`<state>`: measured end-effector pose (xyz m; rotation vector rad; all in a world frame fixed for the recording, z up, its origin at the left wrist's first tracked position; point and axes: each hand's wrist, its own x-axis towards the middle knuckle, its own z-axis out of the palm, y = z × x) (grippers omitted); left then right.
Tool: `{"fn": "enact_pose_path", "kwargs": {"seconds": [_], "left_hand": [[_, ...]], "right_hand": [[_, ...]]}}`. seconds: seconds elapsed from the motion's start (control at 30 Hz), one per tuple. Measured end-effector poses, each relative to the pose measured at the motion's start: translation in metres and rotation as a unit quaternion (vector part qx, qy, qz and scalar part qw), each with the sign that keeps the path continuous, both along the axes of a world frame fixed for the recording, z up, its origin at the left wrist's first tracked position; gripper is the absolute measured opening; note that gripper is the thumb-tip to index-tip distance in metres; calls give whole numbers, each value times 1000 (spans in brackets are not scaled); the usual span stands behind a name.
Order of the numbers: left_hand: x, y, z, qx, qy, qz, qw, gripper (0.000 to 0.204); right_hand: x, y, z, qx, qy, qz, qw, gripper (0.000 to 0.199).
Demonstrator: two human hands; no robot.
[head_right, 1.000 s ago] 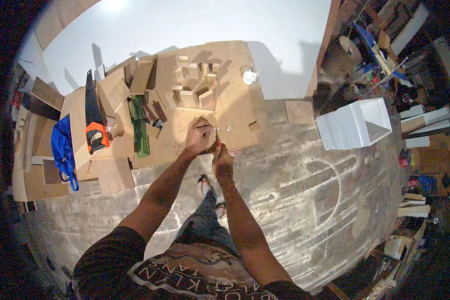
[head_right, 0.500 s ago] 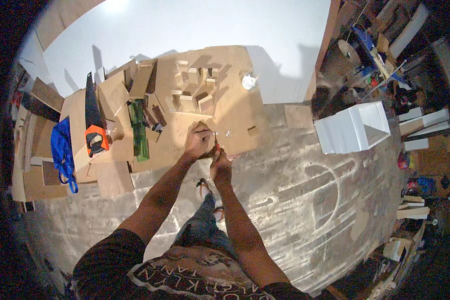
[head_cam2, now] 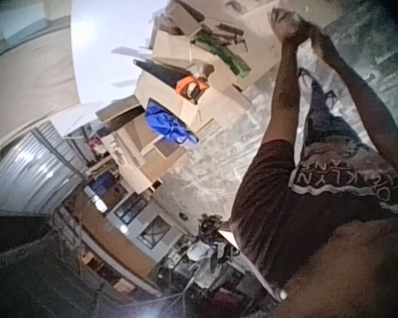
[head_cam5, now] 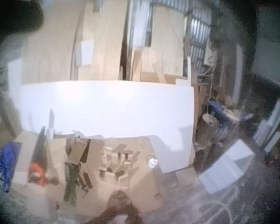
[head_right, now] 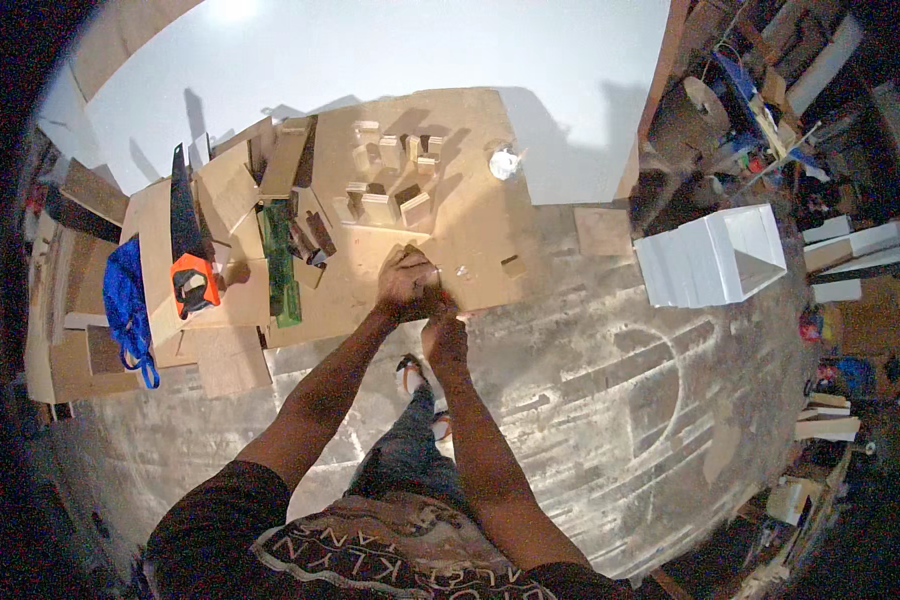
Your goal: The person places small wood blocks into a larger wooden frame, applying glue with a stick and using a small knife to scrape the wood surfaces.
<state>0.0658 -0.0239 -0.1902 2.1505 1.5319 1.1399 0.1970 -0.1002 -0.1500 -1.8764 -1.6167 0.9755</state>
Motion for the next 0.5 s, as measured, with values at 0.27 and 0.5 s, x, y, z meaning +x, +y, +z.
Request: {"fn": "enact_pose_path", "kwargs": {"seconds": [0.27, 0.5], "left_hand": [[-1, -2, 8, 14, 14, -6, 1000, 21], [10, -34, 13, 22, -58, -13, 998, 9]], "right_hand": [[-3, -1, 1, 13, -27, -2, 1000, 36], [1, -42, -17, -1, -153, 29, 988, 30]]}}
